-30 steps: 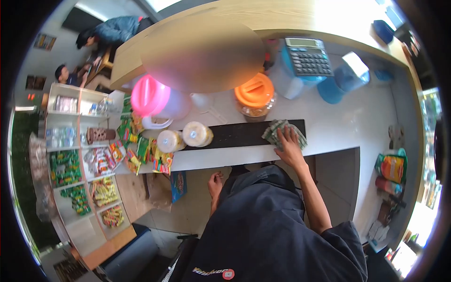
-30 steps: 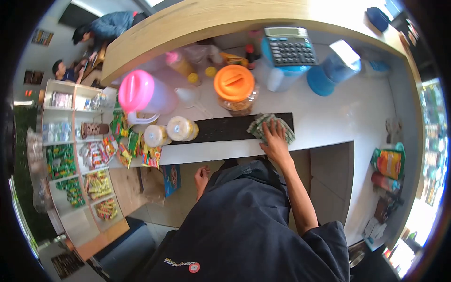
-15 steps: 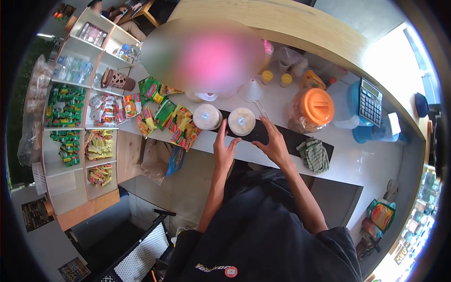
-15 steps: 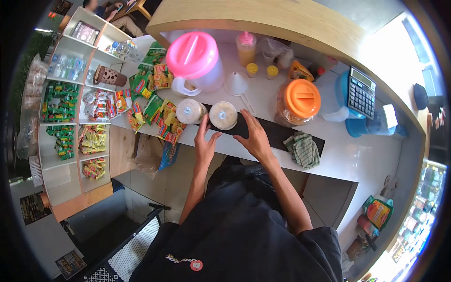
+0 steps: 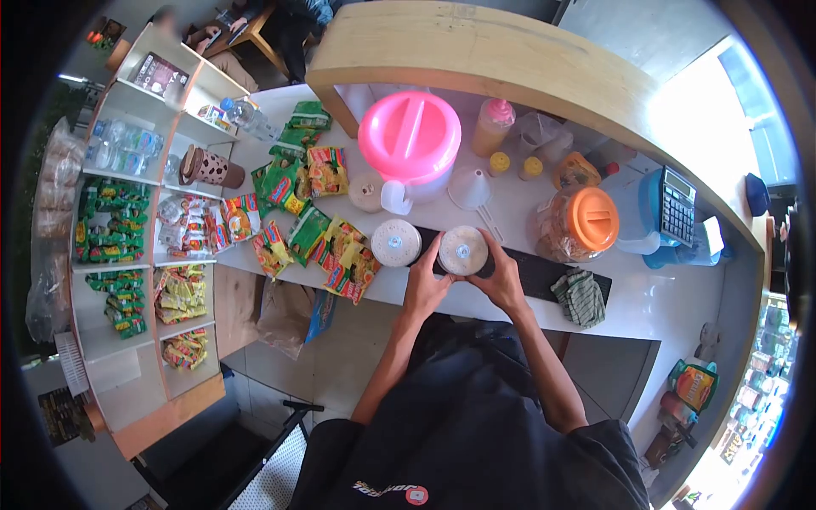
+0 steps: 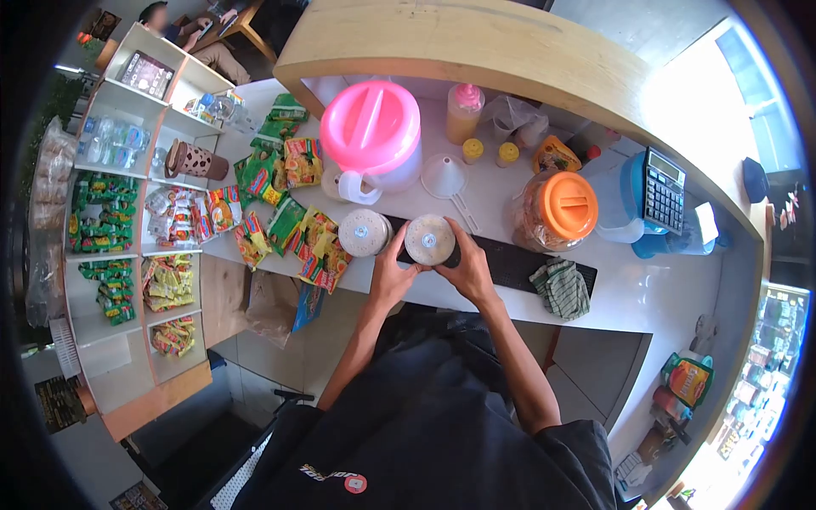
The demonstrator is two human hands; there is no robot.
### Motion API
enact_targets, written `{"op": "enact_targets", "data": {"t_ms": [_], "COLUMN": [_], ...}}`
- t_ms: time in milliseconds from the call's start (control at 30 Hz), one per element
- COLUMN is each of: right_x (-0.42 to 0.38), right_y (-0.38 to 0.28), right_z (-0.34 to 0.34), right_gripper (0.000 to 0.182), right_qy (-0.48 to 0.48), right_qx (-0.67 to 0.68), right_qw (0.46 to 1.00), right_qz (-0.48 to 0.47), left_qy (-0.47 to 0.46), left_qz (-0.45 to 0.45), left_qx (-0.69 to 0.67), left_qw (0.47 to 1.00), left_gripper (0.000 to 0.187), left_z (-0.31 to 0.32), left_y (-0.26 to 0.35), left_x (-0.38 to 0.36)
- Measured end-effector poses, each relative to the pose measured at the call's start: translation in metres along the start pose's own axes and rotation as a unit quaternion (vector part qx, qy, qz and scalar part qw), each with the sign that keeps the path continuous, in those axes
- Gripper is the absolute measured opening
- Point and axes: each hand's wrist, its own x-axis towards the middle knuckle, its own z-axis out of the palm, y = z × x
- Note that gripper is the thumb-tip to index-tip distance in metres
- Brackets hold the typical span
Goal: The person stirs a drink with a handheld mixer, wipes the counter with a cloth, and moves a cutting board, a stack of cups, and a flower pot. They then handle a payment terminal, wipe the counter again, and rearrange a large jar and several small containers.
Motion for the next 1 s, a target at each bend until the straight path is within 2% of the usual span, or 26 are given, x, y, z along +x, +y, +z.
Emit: {"op": "enact_targets", "data": {"t_ms": [100, 233, 433, 533, 600, 700, 767, 1000], "right_x": [-0.005, 0.008, 0.089, 0.153, 0.197, 0.261, 0.295, 0.369], "right_y": [-0.013, -0.074, -0.158, -0.178, -0.191, -0.188, -0.186, -0.162], "right_z": [-0.01, -0.048, -0.1, -0.119, -0.127, -0.134, -0.135, -0.125], "right_gripper": [0.091, 0.095, 0.092, 0.088, 0.085, 0.087, 0.087, 0.094], "right_qy": [0.033, 0.025, 0.068, 0.085, 0.094, 0.131, 0.143, 0.14], "right_qx": [0.005, 0.01, 0.015, 0.037, 0.064, 0.045, 0.041, 0.04], "right_qw": [0.999, 0.999, 0.989, 0.981, 0.975, 0.969, 0.97, 0.979], "right_qz": [-0.02, -0.028, -0.131, -0.173, -0.193, -0.204, -0.192, -0.142], "left_qy": [-0.004, 0.026, 0.086, 0.073, 0.038, -0.011, -0.03, -0.056], "left_qz": [0.051, 0.139, 0.288, 0.293, 0.278, 0.315, 0.299, 0.22], "left_qx": [0.026, 0.023, 0.09, 0.069, -0.026, -0.119, -0.144, -0.167], "left_qw": [0.998, 0.99, 0.95, 0.951, 0.959, 0.941, 0.943, 0.959], "left_gripper": [0.09, 0.09, 0.09, 0.091, 0.091, 0.076, 0.077, 0.072], "left_z": [-0.009, -0.03, -0.071, -0.094, -0.103, -0.109, -0.113, -0.12], "left_y": [0.021, 0.084, 0.164, 0.2, 0.204, 0.204, 0.205, 0.188], "left_x": [-0.001, 0.006, 0.074, 0.136, 0.193, 0.278, 0.317, 0.384]}}
